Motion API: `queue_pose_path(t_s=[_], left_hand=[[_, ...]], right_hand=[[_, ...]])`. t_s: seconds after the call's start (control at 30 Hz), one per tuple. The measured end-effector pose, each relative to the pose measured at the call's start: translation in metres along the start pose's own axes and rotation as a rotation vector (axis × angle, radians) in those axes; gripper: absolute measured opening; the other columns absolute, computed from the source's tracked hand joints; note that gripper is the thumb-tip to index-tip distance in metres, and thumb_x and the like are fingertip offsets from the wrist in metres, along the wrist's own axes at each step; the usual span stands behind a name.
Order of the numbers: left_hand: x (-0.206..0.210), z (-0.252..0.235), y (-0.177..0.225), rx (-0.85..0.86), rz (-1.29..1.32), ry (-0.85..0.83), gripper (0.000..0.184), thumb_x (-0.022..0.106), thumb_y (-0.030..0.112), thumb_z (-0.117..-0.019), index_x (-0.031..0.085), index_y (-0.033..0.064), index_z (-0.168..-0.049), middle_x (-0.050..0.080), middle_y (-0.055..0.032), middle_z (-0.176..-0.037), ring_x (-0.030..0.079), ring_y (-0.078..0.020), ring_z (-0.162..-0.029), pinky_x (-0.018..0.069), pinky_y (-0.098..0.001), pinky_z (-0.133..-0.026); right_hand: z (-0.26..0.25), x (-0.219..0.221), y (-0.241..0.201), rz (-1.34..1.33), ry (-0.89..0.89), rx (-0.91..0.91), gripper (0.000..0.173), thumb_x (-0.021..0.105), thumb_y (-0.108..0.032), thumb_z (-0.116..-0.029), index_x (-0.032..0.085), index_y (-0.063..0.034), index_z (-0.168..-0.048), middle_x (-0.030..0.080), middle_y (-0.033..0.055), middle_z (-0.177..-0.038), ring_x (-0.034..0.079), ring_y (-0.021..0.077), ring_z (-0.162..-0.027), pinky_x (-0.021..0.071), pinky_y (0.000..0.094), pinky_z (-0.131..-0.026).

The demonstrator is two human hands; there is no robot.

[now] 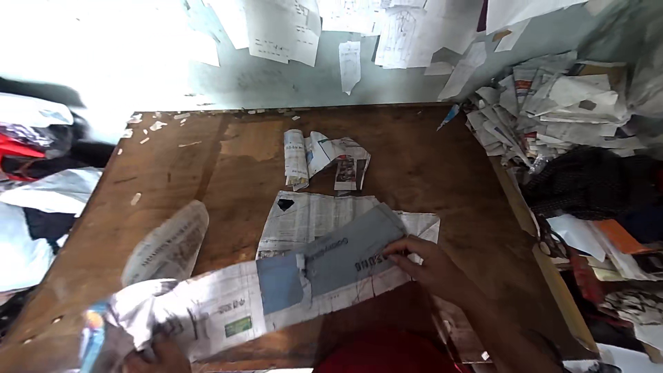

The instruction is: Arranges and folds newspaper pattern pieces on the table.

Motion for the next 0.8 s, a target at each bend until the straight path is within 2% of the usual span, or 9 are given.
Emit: queue_pose_path(t_s=[0.07,0.2,0.27,0.37,0.43,0.5,0.57,0.67,0.8], left_hand=[[-0.002,-0.018,0.026,0.018,0.016,0.042,0.058,0.049,0.040,-0.1052,0.059,-0.0109,-0.130,0.063,-0.0343,-0.129,0.060,-0.0496,-0.123,0.0434,-0.0609,-0.107],[0.018,-0.042,0.097,0.085,0.066,-0.068,0.059,0.047,0.040,-0.1061,0.056,-0.0094,-0.136,0.057,-0.0345,-0.138,0.054,-0.0504,-0.131,0.0393,-0.0626,-0.110],[0.035,-0.046,0.131,0.164,0.045,-0.164,0.056,0.046,0.038,-0.1071,0.055,-0.0089,-0.138,0.055,-0.0344,-0.140,0.051,-0.0510,-0.134,0.0387,-0.0644,-0.110],[0.068,-0.045,0.167,0.335,-0.005,-0.259,0.052,0.048,0.035,-0.1074,0.057,-0.0074,-0.136,0.057,-0.0341,-0.138,0.054,-0.0522,-0.130,0.0417,-0.0686,-0.104],[0.097,-0.041,0.177,0.437,-0.037,-0.330,0.050,0.051,0.033,-0.1061,0.056,-0.0074,-0.136,0.056,-0.0345,-0.138,0.052,-0.0529,-0.131,0.0389,-0.0696,-0.107],[0.120,-0.030,0.185,0.489,-0.108,-0.428,0.052,0.054,0.032,-0.1045,0.054,-0.0070,-0.139,0.055,-0.0350,-0.139,0.051,-0.0534,-0.132,0.0375,-0.0696,-0.108],[0.138,-0.015,0.186,0.543,-0.147,-0.486,0.055,0.057,0.034,-0.1033,0.051,-0.0026,-0.144,0.053,-0.0326,-0.143,0.049,-0.0509,-0.136,0.0354,-0.0676,-0.111],[0.151,0.003,0.176,0.562,-0.104,-0.564,0.058,0.059,0.023,-0.1022,0.043,-0.0032,-0.151,0.043,-0.0324,-0.153,0.040,-0.0494,-0.144,0.0277,-0.0662,-0.118],[0.150,0.008,0.167,0.494,-0.032,-0.559,0.069,0.059,0.019,-0.1008,0.028,-0.0023,-0.158,0.036,-0.0304,-0.159,0.037,-0.0481,-0.146,0.0293,-0.0656,-0.117]], right_hand=[[-0.003,-0.010,0.023,0.014,0.084,0.055,0.022,0.058,-0.014,-0.1017,0.072,-0.0016,-0.114,0.071,0.0063,-0.106,0.066,0.0052,-0.091,0.0563,0.0224,-0.083],[0.004,-0.027,0.087,-0.015,0.298,0.267,0.024,0.055,-0.011,-0.1018,0.069,0.0003,-0.117,0.070,0.0083,-0.108,0.065,0.0081,-0.089,0.0550,0.0241,-0.080],[0.017,-0.028,0.118,-0.028,0.383,0.384,0.025,0.054,-0.009,-0.1019,0.067,0.0029,-0.120,0.070,0.0131,-0.114,0.066,0.0132,-0.095,0.0552,0.0285,-0.085],[0.039,-0.018,0.153,-0.054,0.454,0.547,0.030,0.053,-0.009,-0.1031,0.063,0.0044,-0.127,0.066,0.0188,-0.126,0.066,0.0219,-0.108,0.0540,0.0365,-0.095],[0.053,-0.003,0.164,-0.055,0.450,0.612,0.038,0.054,-0.012,-0.1031,0.057,0.0039,-0.138,0.058,0.0213,-0.141,0.059,0.0272,-0.127,0.0496,0.0409,-0.106],[0.065,0.018,0.168,-0.003,0.391,0.627,0.052,0.059,-0.018,-0.1017,0.048,0.0025,-0.148,0.049,0.0227,-0.152,0.048,0.0295,-0.141,0.0412,0.0427,-0.117],[0.074,0.037,0.169,0.148,0.342,0.594,0.065,0.064,-0.027,-0.0991,0.042,0.0015,-0.153,0.044,0.0248,-0.155,0.043,0.0337,-0.146,0.0360,0.0459,-0.121],[0.082,0.049,0.172,0.443,0.260,0.545,0.080,0.062,-0.047,-0.0980,0.036,-0.0009,-0.158,0.042,0.0236,-0.158,0.036,0.0382,-0.150,0.0229,0.0560,-0.126],[0.097,0.033,0.180,0.664,0.254,0.549,0.080,0.051,-0.057,-0.1009,0.037,-0.0023,-0.158,0.036,0.0243,-0.161,0.027,0.0423,-0.153,0.0167,0.0672,-0.123]])
Point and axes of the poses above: each hand's wrist, its own z-axis away from the middle knuckle, its own x-axis out of the palm, y = z × x, the point moved 6 cm from there along -z, towards the middle knuckle
